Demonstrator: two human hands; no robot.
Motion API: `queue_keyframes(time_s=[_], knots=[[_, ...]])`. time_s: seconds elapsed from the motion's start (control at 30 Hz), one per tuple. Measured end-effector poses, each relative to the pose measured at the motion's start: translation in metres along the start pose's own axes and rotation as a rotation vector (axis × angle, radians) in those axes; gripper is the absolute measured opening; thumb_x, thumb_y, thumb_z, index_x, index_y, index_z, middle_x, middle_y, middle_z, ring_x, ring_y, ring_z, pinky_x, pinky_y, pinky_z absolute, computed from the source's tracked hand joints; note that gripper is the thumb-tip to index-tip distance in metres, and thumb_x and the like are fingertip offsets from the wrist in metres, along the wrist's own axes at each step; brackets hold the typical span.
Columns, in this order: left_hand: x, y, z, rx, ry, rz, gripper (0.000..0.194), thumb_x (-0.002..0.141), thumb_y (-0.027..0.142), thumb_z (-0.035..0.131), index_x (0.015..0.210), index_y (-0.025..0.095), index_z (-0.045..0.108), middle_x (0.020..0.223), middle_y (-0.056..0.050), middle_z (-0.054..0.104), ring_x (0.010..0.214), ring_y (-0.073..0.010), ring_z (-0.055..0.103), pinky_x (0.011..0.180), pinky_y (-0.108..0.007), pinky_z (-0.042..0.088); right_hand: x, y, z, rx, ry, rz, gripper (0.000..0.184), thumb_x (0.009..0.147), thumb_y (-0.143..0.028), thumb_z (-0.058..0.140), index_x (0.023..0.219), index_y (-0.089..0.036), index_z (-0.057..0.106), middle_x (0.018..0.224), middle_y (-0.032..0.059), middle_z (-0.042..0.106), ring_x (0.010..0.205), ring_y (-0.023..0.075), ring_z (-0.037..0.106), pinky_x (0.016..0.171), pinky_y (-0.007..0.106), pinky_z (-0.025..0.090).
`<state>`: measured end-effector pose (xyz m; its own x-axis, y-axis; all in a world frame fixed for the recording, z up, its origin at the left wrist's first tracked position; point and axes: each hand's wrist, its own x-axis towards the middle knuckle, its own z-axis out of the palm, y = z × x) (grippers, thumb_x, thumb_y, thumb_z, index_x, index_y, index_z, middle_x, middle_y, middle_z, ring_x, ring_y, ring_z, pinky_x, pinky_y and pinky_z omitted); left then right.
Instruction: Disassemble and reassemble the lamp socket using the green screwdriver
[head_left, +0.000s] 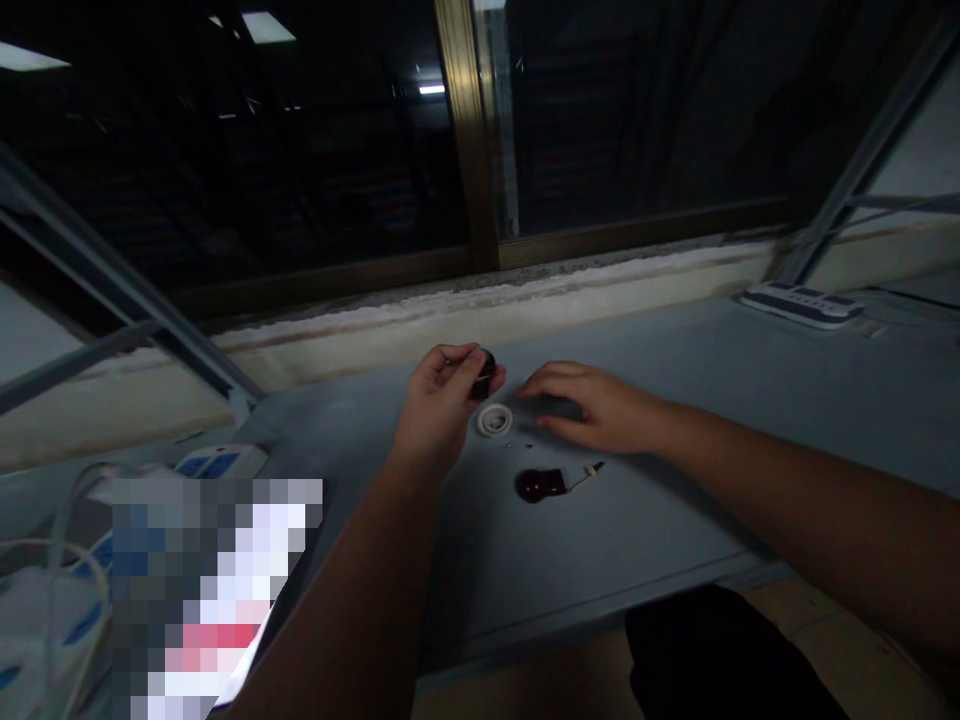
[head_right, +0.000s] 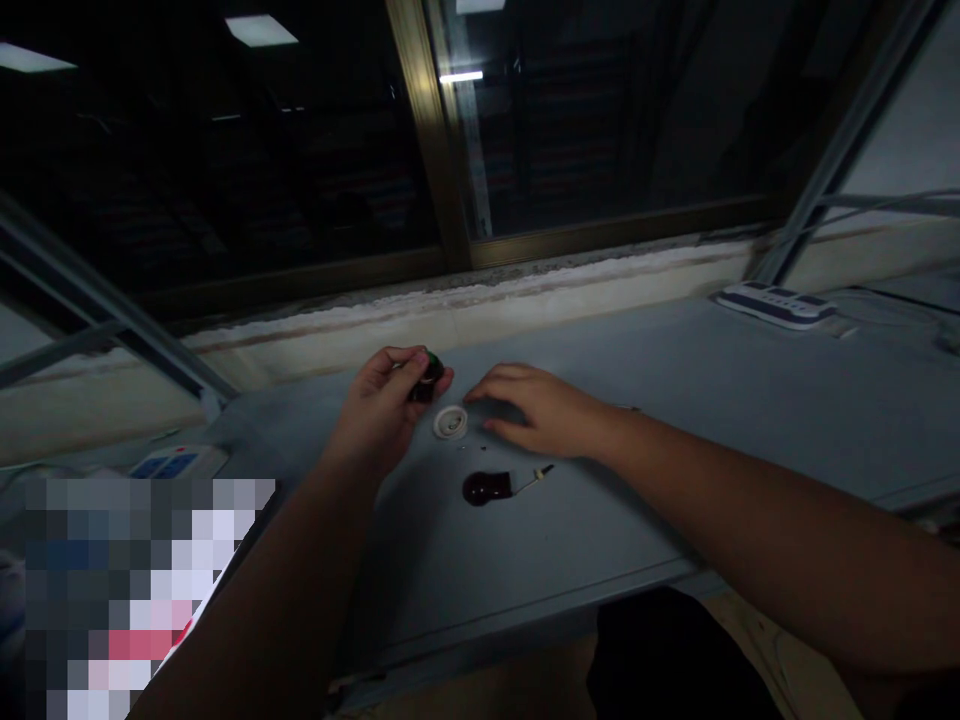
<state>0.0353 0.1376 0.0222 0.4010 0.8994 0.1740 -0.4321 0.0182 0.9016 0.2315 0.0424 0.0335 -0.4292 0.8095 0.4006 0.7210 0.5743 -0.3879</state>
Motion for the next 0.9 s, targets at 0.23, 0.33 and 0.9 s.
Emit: queue_keyframes(time_s=[0.23, 0.33, 0.9], knots=[[-0.002, -0.002, -0.002, 0.048, -0.069, 0.052, 0.04, 0.069, 0.031, 0.092, 0.091, 0.017, 0.062, 0.087, -0.001, 0.075, 0.076, -0.0116, 0.071, 0.075, -0.026, 0.057, 0.004, -0.003, 0.017, -0.099, 0.067, 0.044, 0.028, 0.093, -0.02, 0.063, 0.121, -0.017, 0.066, 0.122, 0.0132, 0.067, 0.117, 0.0255, 0.064, 0.104, 0.045, 0.053], [-0.005, -0.003, 0.0, 0.055, -0.145, 0.067, 0.038, 0.068, 0.026, 0.093, 0.091, 0.016, 0.064, 0.092, -0.002, 0.076, 0.081, -0.0118, 0.072, 0.08, -0.026, 0.057, 0.004, -0.002, 0.012, 0.013, 0.319, 0.116, 0.019, 0.093, -0.02, 0.064, 0.112, -0.018, 0.065, 0.105, 0.0072, 0.071, 0.093, 0.0187, 0.07, 0.087, 0.036, 0.059], [-0.01, -0.003, 0.008, 0.127, -0.32, 0.199, 0.026, 0.074, 0.025, 0.088, 0.079, 0.016, 0.064, 0.088, -0.004, 0.075, 0.078, -0.0125, 0.069, 0.074, -0.025, 0.058, 0.004, -0.008, 0.001, 0.13, 0.433, -0.022, 0.017, 0.095, -0.026, 0.068, 0.108, -0.017, 0.072, 0.1, 0.0076, 0.074, 0.09, 0.0162, 0.071, 0.082, 0.032, 0.058]])
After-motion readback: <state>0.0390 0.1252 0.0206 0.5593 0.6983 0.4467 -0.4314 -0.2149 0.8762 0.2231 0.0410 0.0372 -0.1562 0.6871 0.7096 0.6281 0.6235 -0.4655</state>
